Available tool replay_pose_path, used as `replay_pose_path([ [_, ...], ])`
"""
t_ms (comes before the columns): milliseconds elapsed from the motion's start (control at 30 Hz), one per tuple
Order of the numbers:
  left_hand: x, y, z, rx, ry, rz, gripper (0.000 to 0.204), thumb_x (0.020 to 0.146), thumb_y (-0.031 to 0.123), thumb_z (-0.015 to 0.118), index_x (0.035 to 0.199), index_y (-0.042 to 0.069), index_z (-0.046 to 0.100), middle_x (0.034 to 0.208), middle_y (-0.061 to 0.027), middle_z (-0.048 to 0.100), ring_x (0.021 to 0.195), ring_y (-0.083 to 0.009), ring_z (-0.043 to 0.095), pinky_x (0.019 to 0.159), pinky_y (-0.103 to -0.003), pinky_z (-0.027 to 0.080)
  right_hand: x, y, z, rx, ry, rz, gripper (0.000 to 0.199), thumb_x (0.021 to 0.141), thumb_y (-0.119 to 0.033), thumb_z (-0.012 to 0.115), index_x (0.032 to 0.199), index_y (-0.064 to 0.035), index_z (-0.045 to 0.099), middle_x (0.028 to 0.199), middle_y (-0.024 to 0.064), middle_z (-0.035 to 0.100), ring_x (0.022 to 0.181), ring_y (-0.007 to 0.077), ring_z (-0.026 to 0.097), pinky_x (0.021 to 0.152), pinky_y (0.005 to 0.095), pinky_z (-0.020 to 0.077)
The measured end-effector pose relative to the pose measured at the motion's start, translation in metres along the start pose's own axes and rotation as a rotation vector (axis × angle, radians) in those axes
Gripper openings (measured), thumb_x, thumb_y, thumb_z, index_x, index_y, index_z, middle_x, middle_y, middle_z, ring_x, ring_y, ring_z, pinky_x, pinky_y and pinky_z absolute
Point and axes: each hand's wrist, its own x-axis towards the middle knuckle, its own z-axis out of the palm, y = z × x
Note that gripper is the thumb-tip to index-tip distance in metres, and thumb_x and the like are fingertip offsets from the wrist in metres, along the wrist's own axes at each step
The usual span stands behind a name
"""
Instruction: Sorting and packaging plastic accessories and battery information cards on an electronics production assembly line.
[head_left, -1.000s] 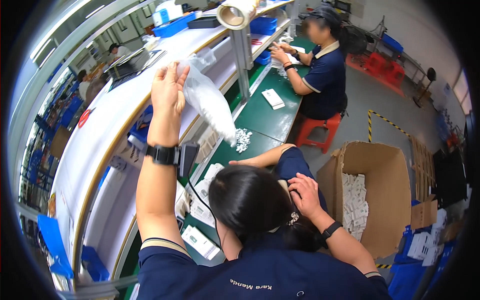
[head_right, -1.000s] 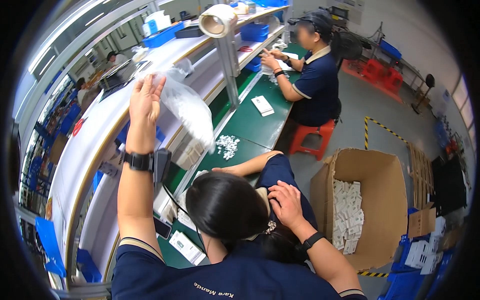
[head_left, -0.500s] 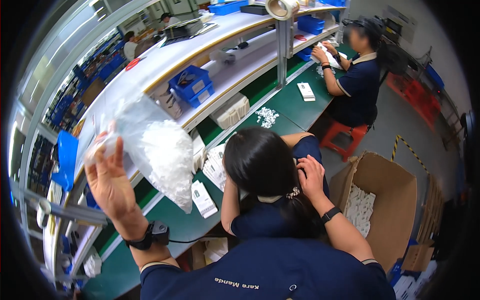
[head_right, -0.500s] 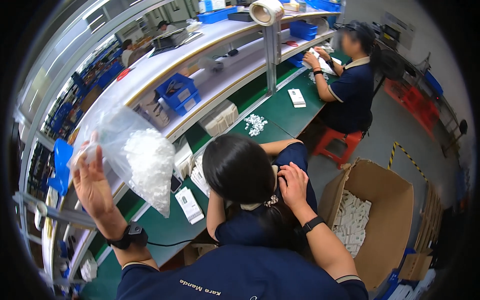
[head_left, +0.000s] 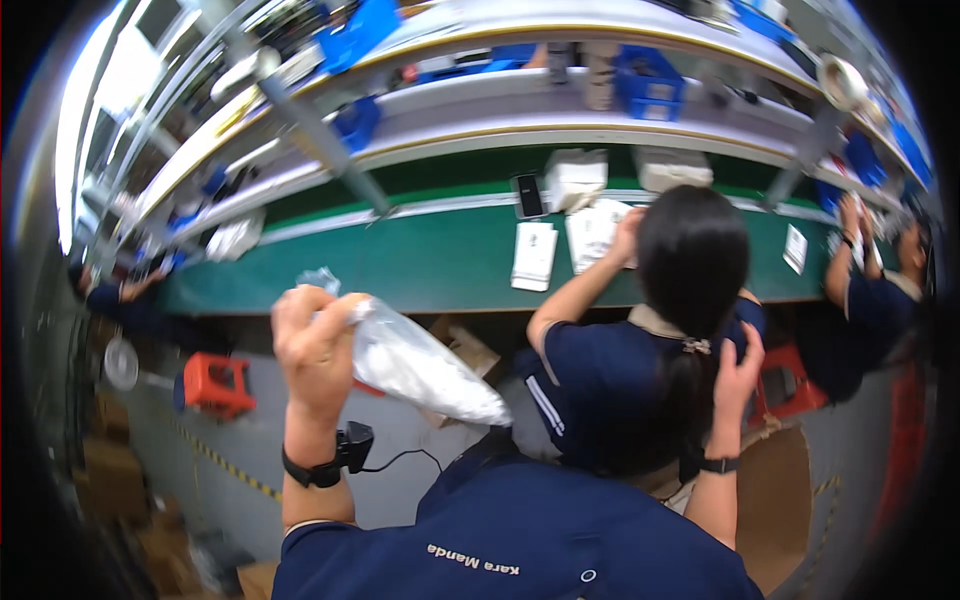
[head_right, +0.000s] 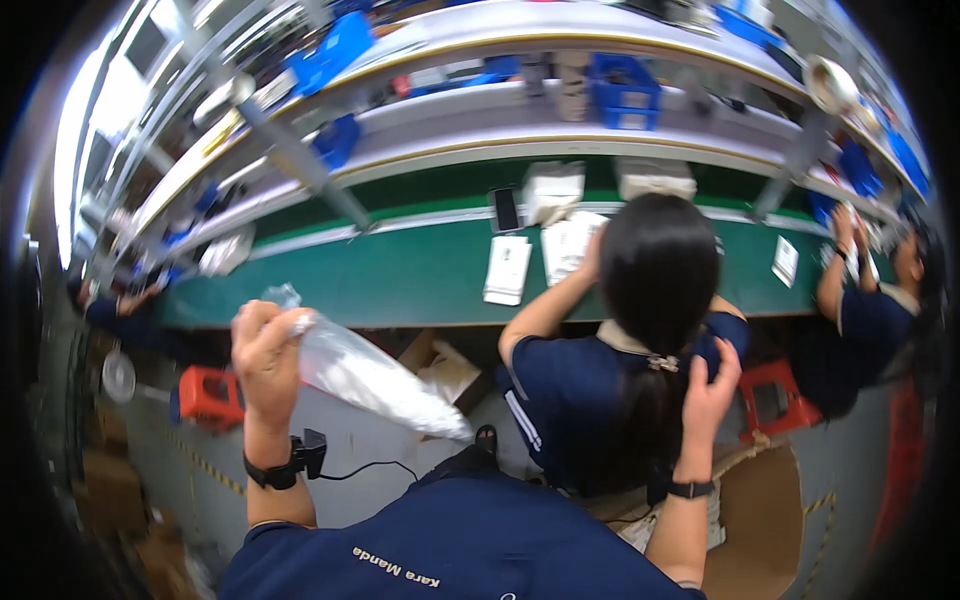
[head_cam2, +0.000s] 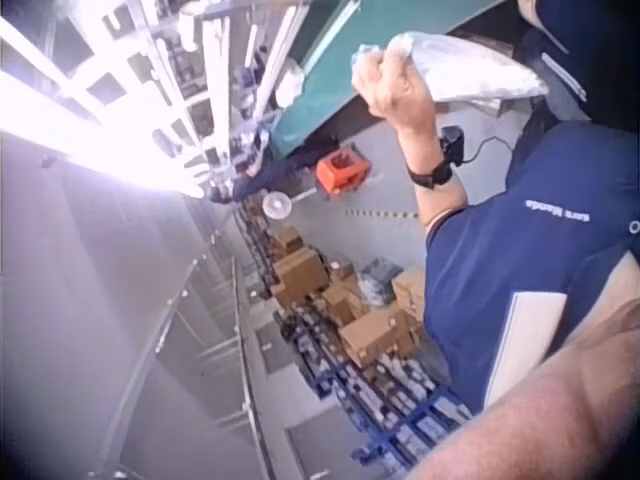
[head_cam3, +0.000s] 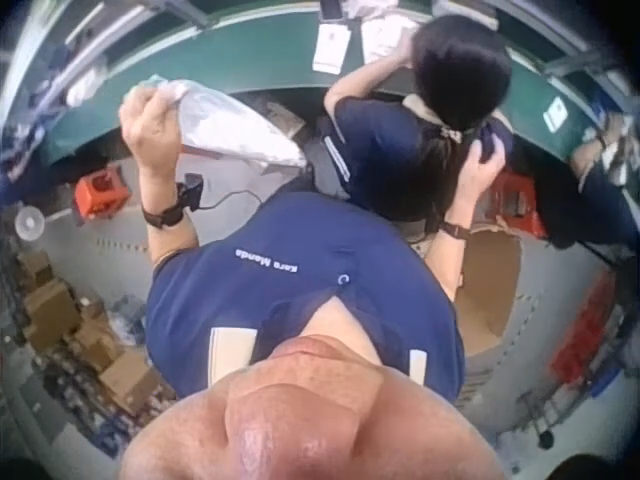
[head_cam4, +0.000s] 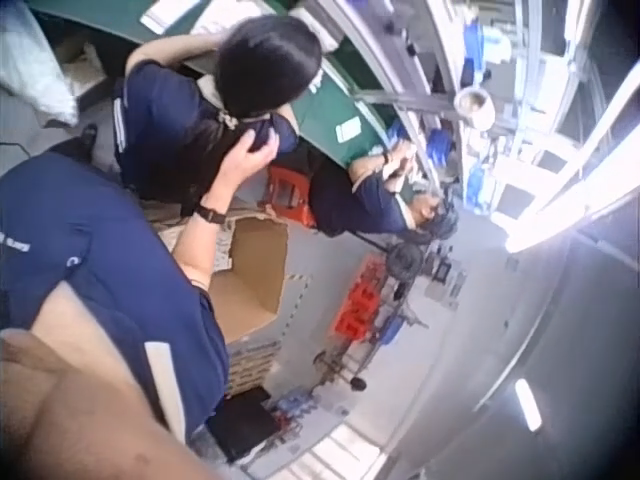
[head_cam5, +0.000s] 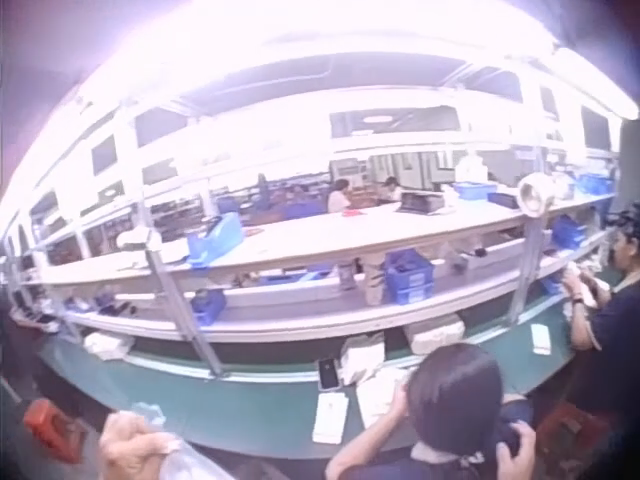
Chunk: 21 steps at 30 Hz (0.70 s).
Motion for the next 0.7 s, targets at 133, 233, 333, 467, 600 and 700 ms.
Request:
replay_pose_path([
  [133, -0.057, -0.011, -0.019, -0.246, -0.071, -0.173, 0.023, 0.070, -0.008, 0.065, 0.087, 0.006, 0.070, 0.072, -0.0074, 0.056, 0.062, -0.0236, 0.057, 0.056, -0.031, 0.046, -0.040, -0.082, -0.010, 0.295, -0.205, -0.109, 0.025, 0.088, 0.000, 0.052, 0.112, 0.0025, 0.056, 0.117, 0.0129, 0.057, 0.111, 0.0246, 0.054, 0.101, 0.0345, 0.0378],
  [233, -0.089, -0.023, -0.038, -0.408, -0.130, -0.210, 0.023, 0.069, -0.009, 0.064, 0.087, 0.005, 0.069, 0.070, -0.0077, 0.057, 0.058, -0.0240, 0.057, 0.053, -0.031, 0.046, -0.094, -0.121, 0.018, 0.687, -0.778, 0.159, 0.030, 0.082, 0.005, 0.056, 0.112, 0.0001, 0.056, 0.109, 0.0091, 0.060, 0.099, 0.0166, 0.058, 0.093, 0.0295, 0.0432],
  [333, -0.110, -0.045, -0.068, -0.585, -0.163, -0.140, 0.026, 0.069, -0.008, 0.064, 0.091, 0.005, 0.068, 0.071, -0.0075, 0.057, 0.057, -0.0240, 0.058, 0.049, -0.031, 0.045, -0.167, -0.117, 0.075, 0.740, -1.244, 0.477, 0.100, 0.067, -0.002, 0.077, 0.148, -0.0120, 0.020, 0.148, 0.0147, 0.032, 0.138, 0.0269, 0.031, 0.106, 0.0415, 0.0334],
  [467, -0.138, -0.092, -0.124, -0.665, -0.186, -0.037, 0.025, 0.068, -0.002, 0.068, 0.092, 0.006, 0.068, 0.072, -0.0059, 0.057, 0.057, -0.0229, 0.058, 0.049, -0.031, 0.045, -0.260, -0.146, 0.159, 0.869, -1.575, 0.571, 0.128, 0.062, -0.016, 0.087, 0.151, -0.0087, -0.005, 0.156, 0.0138, 0.017, 0.143, 0.0277, 0.021, 0.114, 0.0381, 0.0196],
  [600, -0.164, -0.155, -0.171, -0.758, -0.167, -0.018, 0.024, 0.068, -0.005, 0.066, 0.091, 0.004, 0.069, 0.073, -0.0078, 0.061, 0.058, -0.0230, 0.060, 0.051, -0.030, 0.048, -0.306, -0.297, 0.221, 1.157, -1.391, 0.939, 0.115, 0.068, -0.021, 0.086, 0.151, -0.0070, 0.009, 0.150, 0.0100, 0.032, 0.137, 0.0239, 0.032, 0.114, 0.0362, 0.0246],
  [700, -0.172, -0.210, -0.197, -0.756, -0.053, -0.067, 0.011, 0.078, -0.003, 0.066, 0.088, 0.000, 0.068, 0.079, -0.0098, 0.067, 0.066, -0.0212, 0.065, 0.058, -0.029, 0.051, -0.355, -0.332, 0.252, 1.189, -1.494, 0.437, 0.094, 0.076, -0.035, 0.079, 0.147, -0.0064, 0.025, 0.138, 0.0103, 0.048, 0.128, 0.0252, 0.045, 0.108, 0.0399, 0.0360],
])
